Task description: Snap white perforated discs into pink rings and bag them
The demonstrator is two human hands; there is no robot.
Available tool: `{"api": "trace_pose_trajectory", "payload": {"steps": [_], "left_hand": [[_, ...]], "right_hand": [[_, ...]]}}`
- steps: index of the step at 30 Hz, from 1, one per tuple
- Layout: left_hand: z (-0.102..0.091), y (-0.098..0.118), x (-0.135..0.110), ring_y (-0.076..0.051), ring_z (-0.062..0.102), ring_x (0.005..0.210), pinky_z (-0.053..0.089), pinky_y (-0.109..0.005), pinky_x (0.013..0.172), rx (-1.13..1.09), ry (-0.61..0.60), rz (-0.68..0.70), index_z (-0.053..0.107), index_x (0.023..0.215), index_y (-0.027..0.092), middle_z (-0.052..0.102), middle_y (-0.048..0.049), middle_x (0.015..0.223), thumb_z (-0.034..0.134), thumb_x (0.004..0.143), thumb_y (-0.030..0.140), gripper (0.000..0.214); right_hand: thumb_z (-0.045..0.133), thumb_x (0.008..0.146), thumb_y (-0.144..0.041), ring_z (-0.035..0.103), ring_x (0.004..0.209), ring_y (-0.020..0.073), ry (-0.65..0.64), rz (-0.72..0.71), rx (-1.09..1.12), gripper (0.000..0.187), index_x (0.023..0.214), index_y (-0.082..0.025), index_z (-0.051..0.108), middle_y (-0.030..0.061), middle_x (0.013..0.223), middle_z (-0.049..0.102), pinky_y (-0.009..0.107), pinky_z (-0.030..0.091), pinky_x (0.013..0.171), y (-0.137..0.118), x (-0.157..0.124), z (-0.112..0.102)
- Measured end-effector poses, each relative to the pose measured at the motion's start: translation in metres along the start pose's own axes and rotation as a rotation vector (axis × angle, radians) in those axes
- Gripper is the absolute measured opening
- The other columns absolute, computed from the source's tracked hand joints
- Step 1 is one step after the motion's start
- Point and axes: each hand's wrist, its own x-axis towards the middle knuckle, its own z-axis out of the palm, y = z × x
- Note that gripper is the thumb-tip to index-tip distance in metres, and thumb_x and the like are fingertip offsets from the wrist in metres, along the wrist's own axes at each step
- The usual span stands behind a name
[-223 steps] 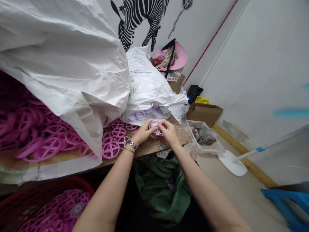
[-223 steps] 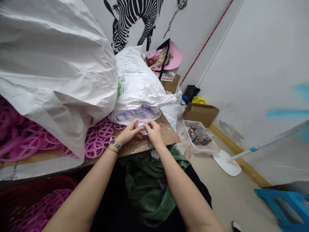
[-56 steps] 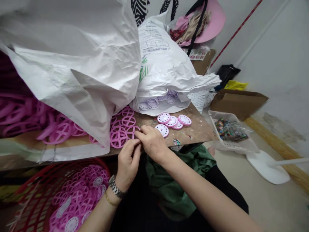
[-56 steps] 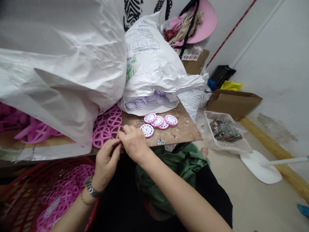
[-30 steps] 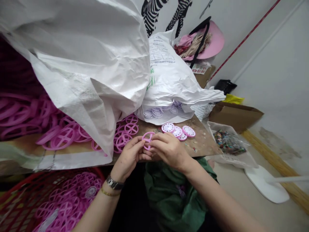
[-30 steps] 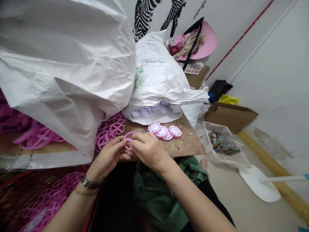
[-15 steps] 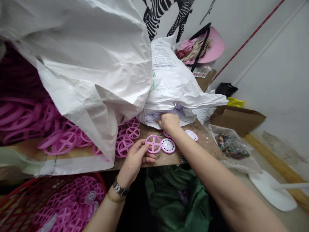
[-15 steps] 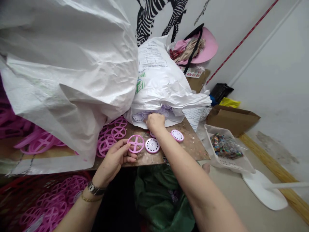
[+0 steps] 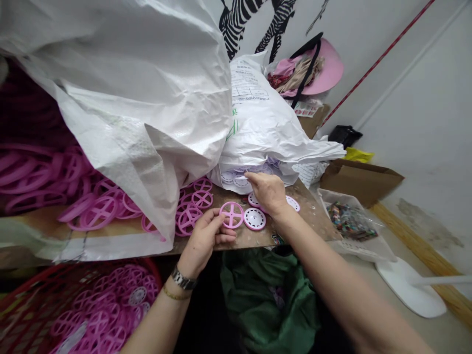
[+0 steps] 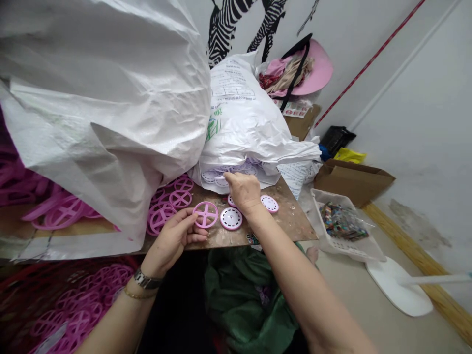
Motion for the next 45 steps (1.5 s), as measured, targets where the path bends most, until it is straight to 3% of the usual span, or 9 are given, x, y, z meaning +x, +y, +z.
{"api": "trace_pose_trajectory", "payload": {"steps": [5,11,15,17,23,26,29,34,45], "left_hand": [[0.002,0.002,-0.001,-0.011,0.065,0.058,0.058,-0.02,0.055,-0.027,0.019,0.006,0.055,0.092,0.013,0.063,-0.0014,0.074,0.058,0.085,0.021,0.011],[0.002,0.002,-0.003,-0.01,0.066,0.059,0.058,-0.02,0.057,-0.019,-0.02,0.025,0.055,0.092,0.014,0.064,-0.0015,0.077,0.061,0.084,0.024,0.014],[0.003,0.0,-0.004,-0.01,0.065,0.06,0.059,-0.02,0.059,0.006,-0.045,0.047,0.056,0.094,0.015,0.062,0.0003,0.075,0.062,0.084,0.028,0.017],[0.004,-0.003,-0.005,-0.01,0.066,0.062,0.059,-0.02,0.059,0.026,-0.082,0.049,0.056,0.096,0.015,0.062,0.0006,0.075,0.063,0.084,0.03,0.02],[0.009,-0.012,-0.01,-0.01,0.066,0.067,0.059,-0.02,0.062,0.122,-0.176,0.132,0.058,0.105,0.016,0.064,-0.0015,0.083,0.063,0.085,0.036,0.029],[0.008,-0.014,-0.011,-0.01,0.066,0.069,0.06,-0.021,0.064,0.132,-0.198,0.169,0.059,0.106,0.017,0.064,-0.0013,0.088,0.062,0.086,0.036,0.028],[0.006,-0.014,-0.012,-0.012,0.066,0.074,0.06,-0.023,0.067,0.142,-0.251,0.189,0.059,0.107,0.018,0.063,-0.0013,0.093,0.06,0.087,0.036,0.027],[0.007,-0.015,-0.011,-0.013,0.067,0.078,0.061,-0.027,0.07,0.273,-0.321,0.236,0.056,0.112,0.021,0.061,-0.0016,0.101,0.055,0.091,0.037,0.027],[0.014,-0.016,-0.015,-0.013,0.06,0.062,0.056,-0.023,0.052,0.383,-0.166,0.36,0.063,0.091,0.018,0.057,0.0003,0.08,0.055,0.088,0.039,0.022]], "right_hand": [[0.048,0.089,-0.016,0.065,0.102,0.0198,0.206,0.003,0.601,0.029,0.11,-0.018,0.069,0.0073,0.11,0.071,0.03,0.047,0.09,-0.01,-0.033,-0.015],[0.058,0.085,-0.029,0.067,0.09,0.0202,0.119,0.157,0.984,0.017,0.091,-0.019,0.071,0.005,0.093,0.073,0.031,0.05,0.081,-0.028,-0.071,-0.032],[0.063,0.079,-0.026,0.065,0.075,0.018,0.064,0.309,1.16,0.035,0.113,-0.02,0.06,0.0019,0.084,0.07,0.03,0.051,0.069,-0.031,-0.084,-0.022],[0.065,0.078,-0.028,0.063,0.07,0.0169,0.034,0.35,1.229,0.032,0.108,-0.02,0.059,0.0002,0.078,0.067,0.029,0.05,0.065,-0.032,-0.087,-0.019],[0.068,0.076,-0.03,0.056,0.072,0.016,0.087,0.332,1.03,0.014,0.075,-0.02,0.058,0.0,0.074,0.059,0.028,0.046,0.065,-0.037,-0.091,-0.022],[0.071,0.072,-0.032,0.057,0.081,0.0187,0.131,0.362,0.985,0.02,0.084,-0.02,0.061,0.0028,0.086,0.062,0.029,0.046,0.068,-0.038,-0.093,-0.027],[0.068,0.076,-0.034,0.06,0.086,0.0191,0.0,0.381,1.14,0.028,0.099,-0.019,0.063,0.0046,0.095,0.066,0.031,0.048,0.074,-0.039,-0.095,-0.03],[0.066,0.08,-0.038,0.057,0.073,0.0153,-0.121,0.387,1.276,0.023,0.089,-0.017,0.066,0.001,0.079,0.065,0.027,0.046,0.067,-0.041,-0.101,-0.035],[0.063,0.08,-0.032,0.053,0.064,0.0135,-0.033,0.383,1.194,0.015,0.077,-0.018,0.064,-0.0012,0.068,0.059,0.025,0.044,0.06,-0.053,-0.107,-0.036]]}}
